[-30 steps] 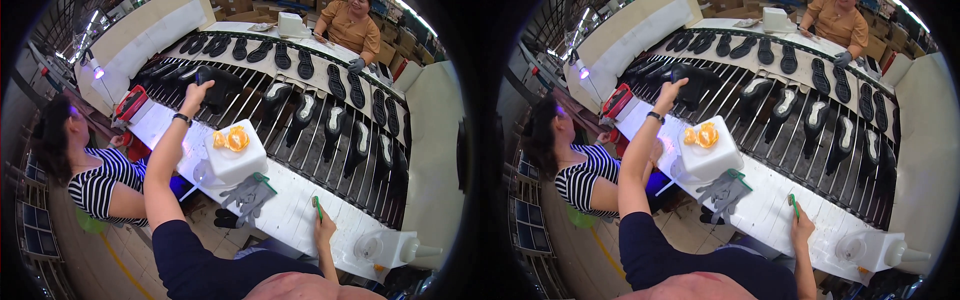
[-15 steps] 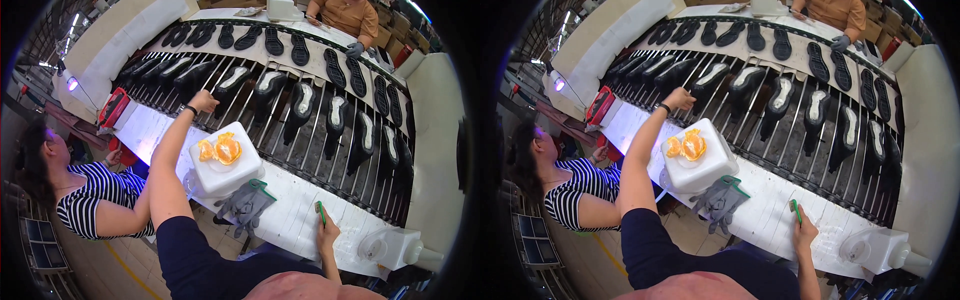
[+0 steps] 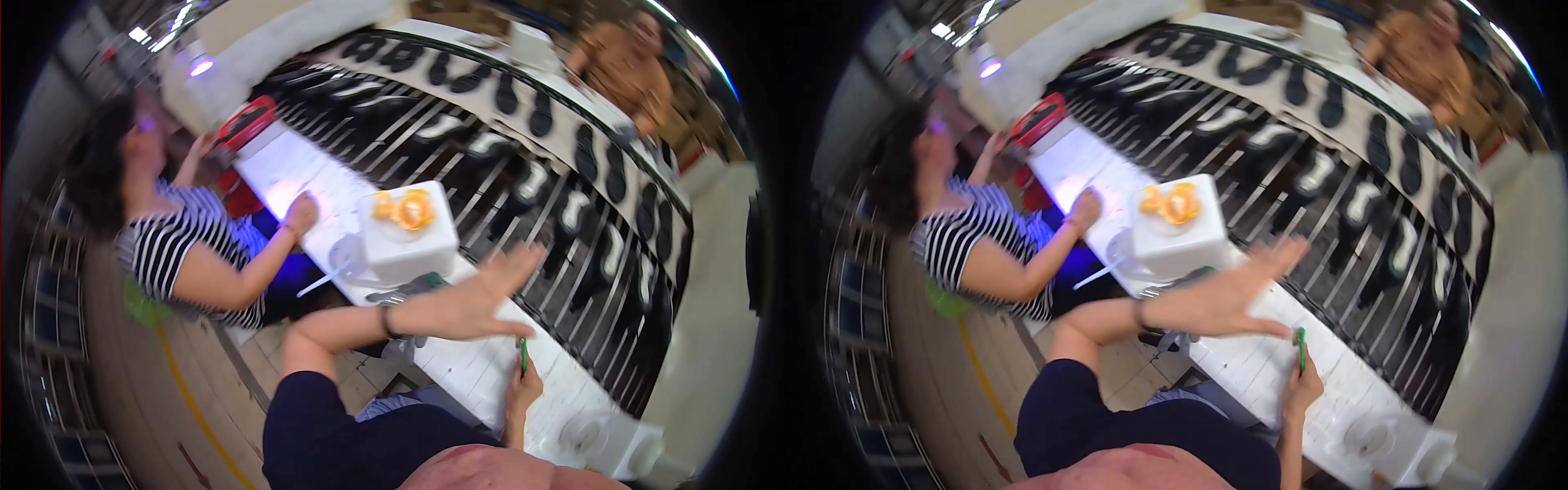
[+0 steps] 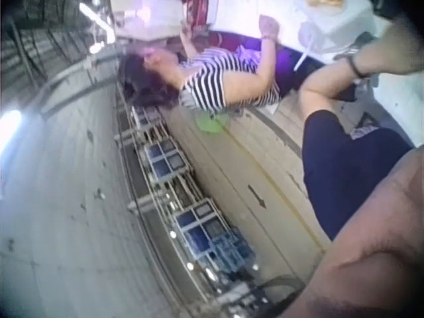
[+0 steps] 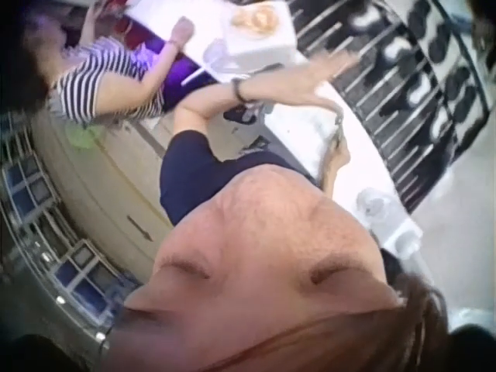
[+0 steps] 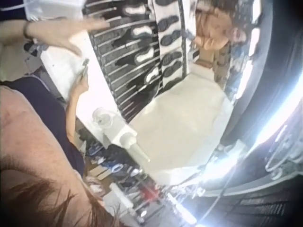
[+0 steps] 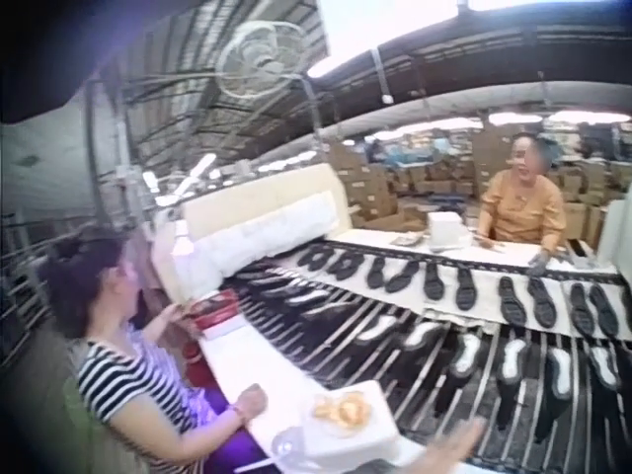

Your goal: The recorder uses a brush to apply a liquid adhesive around the edges of a shoe upper and sole on a production line.

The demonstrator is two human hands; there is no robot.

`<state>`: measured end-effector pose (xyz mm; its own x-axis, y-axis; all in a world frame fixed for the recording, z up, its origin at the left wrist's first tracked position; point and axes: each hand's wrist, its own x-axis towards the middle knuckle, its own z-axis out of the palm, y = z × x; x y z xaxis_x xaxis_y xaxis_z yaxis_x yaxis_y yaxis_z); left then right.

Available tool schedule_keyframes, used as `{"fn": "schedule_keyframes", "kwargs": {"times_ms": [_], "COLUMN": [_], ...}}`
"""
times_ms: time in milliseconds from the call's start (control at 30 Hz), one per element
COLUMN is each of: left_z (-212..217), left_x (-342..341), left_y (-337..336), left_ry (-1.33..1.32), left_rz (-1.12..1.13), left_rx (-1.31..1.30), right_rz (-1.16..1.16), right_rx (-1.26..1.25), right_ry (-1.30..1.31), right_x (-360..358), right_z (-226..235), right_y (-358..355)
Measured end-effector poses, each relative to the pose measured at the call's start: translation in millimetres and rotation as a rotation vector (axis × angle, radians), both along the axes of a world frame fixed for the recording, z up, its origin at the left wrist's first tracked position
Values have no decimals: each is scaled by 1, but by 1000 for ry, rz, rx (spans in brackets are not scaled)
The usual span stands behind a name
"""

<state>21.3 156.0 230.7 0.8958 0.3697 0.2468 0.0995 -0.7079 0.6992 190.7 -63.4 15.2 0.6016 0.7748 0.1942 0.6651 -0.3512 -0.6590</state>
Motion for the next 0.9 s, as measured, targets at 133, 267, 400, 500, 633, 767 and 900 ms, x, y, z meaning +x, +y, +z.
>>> {"fn": "schedule_keyframes", "kwargs": {"times_ms": [133, 267, 400, 500, 633, 767, 900], "left_z": [-107, -196, -193, -199, -196, -187, -158], "left_x": [86, 168, 169, 163, 168, 166, 150], "left_y": [19, 78, 114, 142, 146, 141, 132], "left_ry": [-374, -336, -256, -284, -392, -461, -462], "left_rz": [329, 921, 980, 1080, 1001, 1012, 1102], "left_rx": [-599, -35, 70, -56, -145, -149, -91], "right_rz": [-87, -144, -136, -122, -147, -153, -115], "right_rx": [123, 207, 287, 222, 217, 195, 229], "right_ry": [455, 444, 494, 405, 401, 385, 399], "right_x": [1, 11, 27, 29, 30, 29, 31], "right_z": [8, 13, 0, 8, 13, 21, 15], "right_y": [-10, -37, -59, -49, -52, -53, -53]}}
